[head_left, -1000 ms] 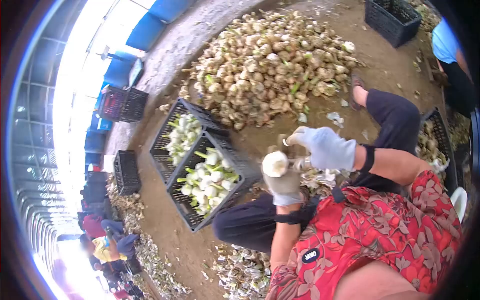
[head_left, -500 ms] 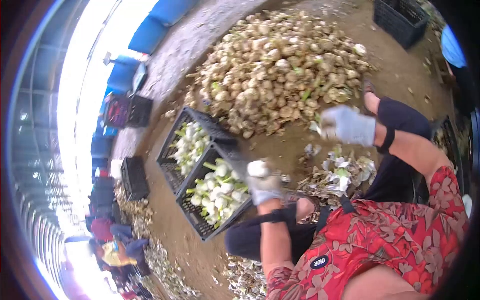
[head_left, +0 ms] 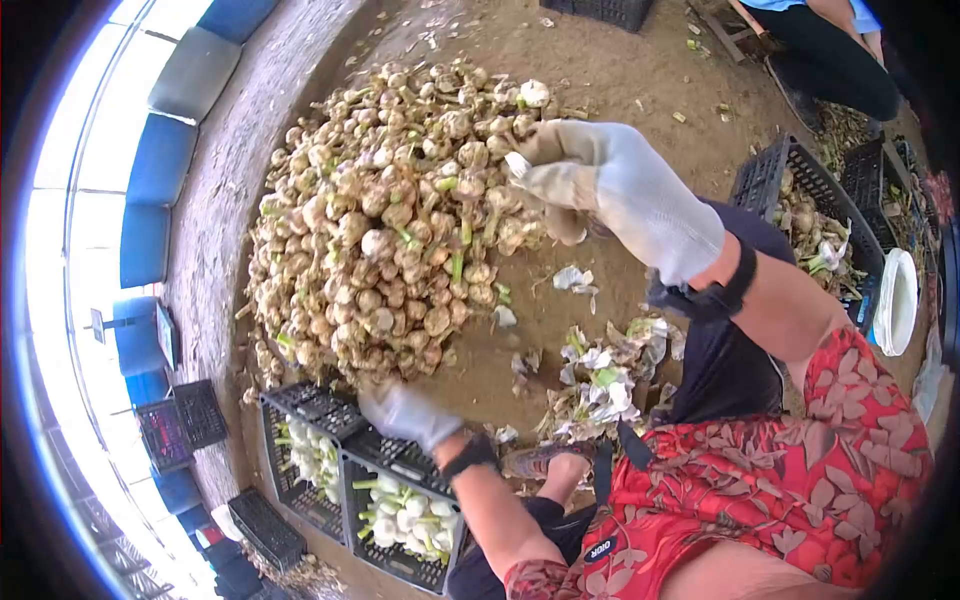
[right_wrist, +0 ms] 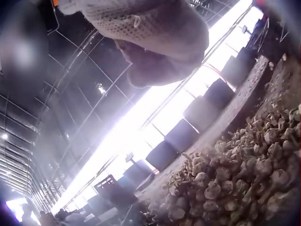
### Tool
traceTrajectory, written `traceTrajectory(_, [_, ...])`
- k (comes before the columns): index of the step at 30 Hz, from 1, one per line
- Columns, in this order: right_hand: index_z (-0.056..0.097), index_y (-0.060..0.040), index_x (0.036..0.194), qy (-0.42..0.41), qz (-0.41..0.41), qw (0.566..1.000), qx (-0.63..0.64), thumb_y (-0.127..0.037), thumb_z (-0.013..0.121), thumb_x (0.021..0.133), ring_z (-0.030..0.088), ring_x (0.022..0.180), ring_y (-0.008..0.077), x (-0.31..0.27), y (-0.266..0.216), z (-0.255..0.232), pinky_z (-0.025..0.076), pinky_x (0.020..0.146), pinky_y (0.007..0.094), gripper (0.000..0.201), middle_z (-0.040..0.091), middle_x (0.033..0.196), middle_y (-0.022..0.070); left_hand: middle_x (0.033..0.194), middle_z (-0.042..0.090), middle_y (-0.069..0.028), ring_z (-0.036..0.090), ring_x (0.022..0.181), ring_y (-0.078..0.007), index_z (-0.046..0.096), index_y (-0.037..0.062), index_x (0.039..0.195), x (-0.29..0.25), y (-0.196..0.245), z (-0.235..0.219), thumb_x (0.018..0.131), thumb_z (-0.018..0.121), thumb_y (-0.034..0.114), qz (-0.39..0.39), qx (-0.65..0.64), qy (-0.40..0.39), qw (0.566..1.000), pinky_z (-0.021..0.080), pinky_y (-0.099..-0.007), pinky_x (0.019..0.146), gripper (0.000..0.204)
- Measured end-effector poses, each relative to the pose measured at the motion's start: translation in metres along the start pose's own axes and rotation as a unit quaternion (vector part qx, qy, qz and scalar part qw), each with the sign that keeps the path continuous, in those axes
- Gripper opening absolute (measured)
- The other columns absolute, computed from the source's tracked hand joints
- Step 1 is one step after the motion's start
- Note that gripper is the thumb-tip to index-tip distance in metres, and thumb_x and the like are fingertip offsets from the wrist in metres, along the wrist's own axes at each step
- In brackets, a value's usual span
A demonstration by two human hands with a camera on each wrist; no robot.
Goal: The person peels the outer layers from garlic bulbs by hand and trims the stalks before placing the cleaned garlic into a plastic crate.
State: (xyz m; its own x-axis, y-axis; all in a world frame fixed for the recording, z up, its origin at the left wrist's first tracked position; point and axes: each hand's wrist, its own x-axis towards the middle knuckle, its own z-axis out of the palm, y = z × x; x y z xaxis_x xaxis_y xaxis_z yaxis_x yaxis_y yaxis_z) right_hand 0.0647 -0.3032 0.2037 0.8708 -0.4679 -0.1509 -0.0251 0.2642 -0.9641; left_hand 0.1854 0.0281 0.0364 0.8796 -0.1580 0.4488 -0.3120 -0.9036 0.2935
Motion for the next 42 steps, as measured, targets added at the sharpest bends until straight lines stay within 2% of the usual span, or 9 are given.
traceTrajectory(2, [0.062, -0.0007, 0.097, 0.011, 0.007, 1.0, 0.006, -0.016, 0.061, 0.092, 0.058, 0.057, 0.0067, 0.004, -0.006, -0.014, 0.045, 0.052, 0.0217, 0.016, 0.062, 0.071, -0.0003, 0.119, 0.058, -0.0154, 0.06, 0.087, -0.0199, 0.06, 0.0048, 0.119, 0.004, 0.128, 0.047, 0.084, 0.05, -0.003, -0.24, -0.375, -0.173, 0.879, 0.053, -0.0305, 0.069, 0.037])
traceTrajectory(5, [0.062, -0.0013, 0.098, 0.039, 0.025, 0.999, 0.012, -0.018, 0.062, 0.091, 0.058, 0.06, 0.0059, 0.006, -0.006, -0.028, 0.045, 0.054, 0.0206, 0.018, 0.063, 0.076, 0.0001, 0.138, 0.041, -0.021, 0.06, 0.104, -0.0325, 0.05, 0.0149, 0.131, -0.013, 0.159, 0.178, 0.076, 0.06, 0.0, 0.181, -0.06, -0.3, 0.935, 0.054, -0.0407, 0.077, 0.058])
traceTrajectory(12, [0.061, -0.0015, 0.098, 0.064, 0.053, 0.996, 0.028, -0.02, 0.064, 0.09, 0.058, 0.061, 0.0061, 0.011, -0.013, -0.038, 0.046, 0.056, 0.0211, 0.02, 0.063, 0.08, 0.0004, 0.145, 0.032, -0.0247, 0.063, 0.097, -0.0401, 0.053, 0.0155, 0.126, -0.06, 0.136, 0.287, 0.074, 0.058, -0.003, 0.164, -0.126, -0.391, 0.897, 0.054, -0.0438, 0.077, 0.055])
traceTrajectory(19, [0.063, 0.002, 0.1, -0.04, 0.07, 0.995, 0.065, -0.013, 0.06, 0.091, 0.056, 0.062, 0.0083, 0.005, 0.013, -0.018, 0.045, 0.057, 0.023, 0.017, 0.063, 0.079, 0.0018, 0.12, 0.053, -0.0254, 0.058, 0.096, -0.035, 0.058, 0.0026, 0.122, -0.103, 0.076, 0.166, 0.078, 0.065, 0.007, -0.14, -0.198, -0.411, 0.879, 0.047, -0.0401, 0.084, 0.044])
traceTrajectory(21, [0.063, 0.0036, 0.099, -0.073, 0.077, 0.993, -0.046, -0.018, 0.061, 0.09, 0.063, 0.068, 0.0185, -0.003, 0.029, -0.001, 0.05, 0.063, 0.0301, 0.024, 0.069, 0.088, 0.0093, 0.106, 0.063, -0.0101, 0.061, 0.078, -0.0173, 0.057, 0.0032, 0.124, -0.116, 0.054, 0.13, 0.084, 0.067, 0.011, -0.341, -0.465, -0.397, 0.714, 0.049, -0.0291, 0.068, 0.041])
traceTrajectory(25, [0.064, -0.0027, 0.111, -0.196, 0.018, 0.915, -0.352, -0.033, 0.061, 0.085, 0.065, 0.089, 0.0374, -0.027, 0.091, 0.036, 0.05, 0.078, 0.0438, 0.04, 0.066, 0.101, 0.0229, 0.09, 0.062, -0.0027, 0.058, 0.069, -0.0122, 0.05, 0.0058, 0.118, -0.117, 0.058, 0.033, 0.088, 0.062, 0.003, -0.444, -0.591, -0.297, 0.605, 0.046, -0.0237, 0.053, 0.033])
traceTrajectory(31, [0.06, -0.0026, 0.114, -0.231, -0.09, 0.898, -0.364, -0.038, 0.071, 0.076, 0.064, 0.094, 0.039, -0.087, 0.143, 0.075, 0.05, 0.079, 0.0441, 0.054, 0.066, 0.101, 0.0216, 0.094, 0.058, -0.0051, 0.059, 0.08, -0.0138, 0.053, 0.0011, 0.114, -0.125, 0.085, -0.07, 0.076, 0.068, -0.002, -0.233, -0.545, -0.277, 0.756, 0.048, -0.0261, 0.074, 0.041])
traceTrajectory(32, [0.059, -0.0023, 0.116, -0.235, -0.076, 0.895, -0.372, -0.037, 0.072, 0.075, 0.064, 0.094, 0.0392, -0.094, 0.139, 0.078, 0.051, 0.079, 0.0438, 0.055, 0.066, 0.1, 0.0217, 0.098, 0.06, -0.0026, 0.055, 0.083, -0.0113, 0.057, 0.0, 0.109, -0.133, 0.089, -0.073, 0.074, 0.076, 0.005, -0.085, -0.394, -0.17, 0.899, 0.048, -0.0253, 0.075, 0.04])
traceTrajectory(42, [0.065, 0.0005, 0.109, -0.332, 0.104, 0.937, -0.04, -0.024, 0.068, 0.087, 0.057, 0.082, 0.01, -0.123, 0.14, 0.076, 0.048, 0.073, 0.0293, 0.033, 0.068, 0.092, 0.004, 0.114, 0.058, -0.0161, 0.058, 0.1, -0.028, 0.054, -0.0058, 0.123, -0.144, 0.114, -0.145, 0.077, 0.07, 0.006, -0.062, -0.348, -0.052, 0.934, 0.046, -0.0353, 0.09, 0.05])
